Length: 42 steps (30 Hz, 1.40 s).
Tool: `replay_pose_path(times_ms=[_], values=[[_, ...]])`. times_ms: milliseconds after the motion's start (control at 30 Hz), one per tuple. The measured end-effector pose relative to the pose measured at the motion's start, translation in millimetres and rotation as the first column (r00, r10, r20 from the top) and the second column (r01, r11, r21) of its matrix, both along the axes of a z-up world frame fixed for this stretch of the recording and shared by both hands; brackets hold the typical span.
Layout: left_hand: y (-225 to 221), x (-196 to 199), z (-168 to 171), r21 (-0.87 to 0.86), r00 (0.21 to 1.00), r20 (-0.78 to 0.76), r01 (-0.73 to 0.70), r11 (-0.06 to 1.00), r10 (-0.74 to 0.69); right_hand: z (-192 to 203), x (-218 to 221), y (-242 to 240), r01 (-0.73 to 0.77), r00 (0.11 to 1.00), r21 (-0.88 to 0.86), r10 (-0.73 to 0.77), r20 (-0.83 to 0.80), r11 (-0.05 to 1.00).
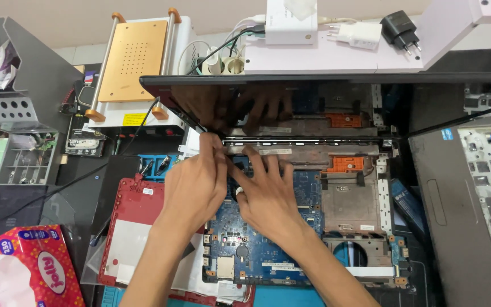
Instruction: The person works at a repair bench on a disassembled laptop. They move a keyboard aside, position the laptop shell, place the motherboard with attached cooling fan into the chassis, align it under the screen hinge area, and press along the top edge to seat the board and components into place.
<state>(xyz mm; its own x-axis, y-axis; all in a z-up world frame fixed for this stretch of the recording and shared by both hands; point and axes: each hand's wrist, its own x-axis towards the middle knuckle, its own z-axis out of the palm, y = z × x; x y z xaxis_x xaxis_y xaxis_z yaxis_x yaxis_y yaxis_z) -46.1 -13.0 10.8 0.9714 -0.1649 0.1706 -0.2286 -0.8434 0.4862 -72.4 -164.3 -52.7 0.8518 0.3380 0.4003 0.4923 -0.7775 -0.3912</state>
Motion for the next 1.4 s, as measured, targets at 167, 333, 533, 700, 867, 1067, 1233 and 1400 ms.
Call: replay_pose_path(times_ms=[167, 333, 533, 700, 867, 1067, 1233, 1400], values=[[-12.9, -3.6, 1.8, -0.074, 0.995, -0.059, -0.084, 0.994, 0.080, -0.8, -0.7, 0.3, -0.004, 1.000, 0.009, 0.004, -0.002, 1.000], [-12.7, -6.7, 6.1, -0.065, 0.991, -0.117, -0.074, 0.995, 0.066, -0.7, -0.2, -0.8, 0.007, 1.000, -0.005, -0.007, 0.015, 1.000], [0.2, -28.5, -29.2, -0.430, 0.986, -0.048, -0.163, 0.888, 0.157, 1.0, 2.6, -1.4, 0.002, 1.000, -0.003, -0.002, -0.031, 1.000], [-5.3, -40.8, -51.4, -0.339, 0.973, 0.096, -0.167, 0.926, 0.211, 5.5, 2.0, -1.4, 0.002, 0.997, -0.016, -0.003, -0.080, 1.000], [-10.9, -43.7, -61.7, -0.275, 0.953, 0.228, -0.134, 0.952, 0.200, 17.0, 9.3, -2.0, -0.004, 0.999, -0.002, 0.004, -0.052, 1.000], [-11.6, -48.5, -62.5, -0.301, 0.954, 0.211, -0.143, 0.943, 0.212, 24.5, 16.7, -3.6, -0.076, 0.991, -0.061, 0.068, -0.111, 0.995], [-9.8, -47.5, -62.7, -0.322, 0.962, 0.174, -0.148, 0.935, 0.212, 26.3, 22.0, -6.7, -0.127, 0.982, -0.044, 0.119, -0.148, 0.991], [-8.7, -49.2, -65.7, -0.313, 0.960, 0.185, -0.147, 0.938, 0.212, 29.7, 29.8, -6.4, -0.151, 0.981, -0.166, 0.126, -0.149, 0.975]])
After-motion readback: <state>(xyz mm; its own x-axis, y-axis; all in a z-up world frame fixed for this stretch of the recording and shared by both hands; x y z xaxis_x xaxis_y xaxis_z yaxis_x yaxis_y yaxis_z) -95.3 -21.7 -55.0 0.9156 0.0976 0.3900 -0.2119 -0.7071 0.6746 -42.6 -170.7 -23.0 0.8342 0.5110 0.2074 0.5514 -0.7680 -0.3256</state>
